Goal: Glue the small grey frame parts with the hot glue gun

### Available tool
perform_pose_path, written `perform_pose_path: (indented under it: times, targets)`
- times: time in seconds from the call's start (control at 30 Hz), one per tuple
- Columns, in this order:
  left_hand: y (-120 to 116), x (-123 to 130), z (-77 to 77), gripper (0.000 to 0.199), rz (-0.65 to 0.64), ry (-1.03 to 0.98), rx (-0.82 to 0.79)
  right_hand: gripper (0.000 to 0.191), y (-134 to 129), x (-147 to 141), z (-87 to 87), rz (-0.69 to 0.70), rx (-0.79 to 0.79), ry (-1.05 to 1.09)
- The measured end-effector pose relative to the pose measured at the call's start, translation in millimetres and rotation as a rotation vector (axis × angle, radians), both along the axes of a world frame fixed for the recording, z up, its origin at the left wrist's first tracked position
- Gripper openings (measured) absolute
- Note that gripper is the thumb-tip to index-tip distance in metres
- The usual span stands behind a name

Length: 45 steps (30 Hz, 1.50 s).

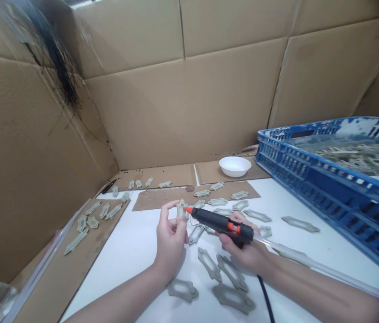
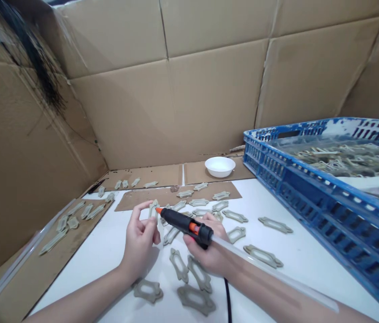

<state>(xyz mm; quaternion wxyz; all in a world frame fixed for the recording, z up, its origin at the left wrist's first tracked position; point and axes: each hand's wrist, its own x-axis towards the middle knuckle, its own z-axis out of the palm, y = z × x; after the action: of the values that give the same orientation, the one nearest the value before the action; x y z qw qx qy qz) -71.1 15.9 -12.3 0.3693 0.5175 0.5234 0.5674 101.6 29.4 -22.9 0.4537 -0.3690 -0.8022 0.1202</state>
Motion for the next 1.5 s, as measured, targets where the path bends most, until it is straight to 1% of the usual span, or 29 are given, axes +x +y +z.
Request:
perform_pose_path:
  times: [0.1,0.27,0.53,0.67,0.77,0.87,1.07,1.3,1.5]
  targets:
    - [0,0,-0.8,0.032,0.000,-0.008,-0.002,0.029,0,0,-0.4,-0.001,0.029,-0.002]
    - [0,0,0.0,0.031,-0.007,-0.007,-0.008,0.027,0,-1,-0.6,-0.006,0.008,0.005]
    - [-3,2,0.5,0.034,-0.027,-0.009,-0.012,0.027,-2,-2,3.4,-0.002,0.033,-0.016]
    - [-5,4,3.3,0.032,-0.021,-0.016,-0.008,0.023,0,-3,-0.9,0.008,0.151,0.025]
    - [-7,5,4.5,0.030,-0.020,-0.023,-0.003,0.015,3,-3,-6.3,0.066,0.255,0.035]
    - [-7,5,4.4,0.029,-0.018,-0.025,-0.007,0.010,5,-3,-10.8,0.110,0.302,0.029]
    - [-7,6,4.5,0.029,-0.019,-0.041,-0.026,0.019,6,-3,-13.4,0.093,0.333,0.014]
    - [-8,7,3.5,0.031,-0.013,-0.064,-0.029,0.019,2,-2,-9.4,0.082,0.381,-0.097]
    - [-7,7,3.6,0.032,-0.005,-0.053,-0.028,0.017,1,0,-10.3,0.061,0.371,-0.145]
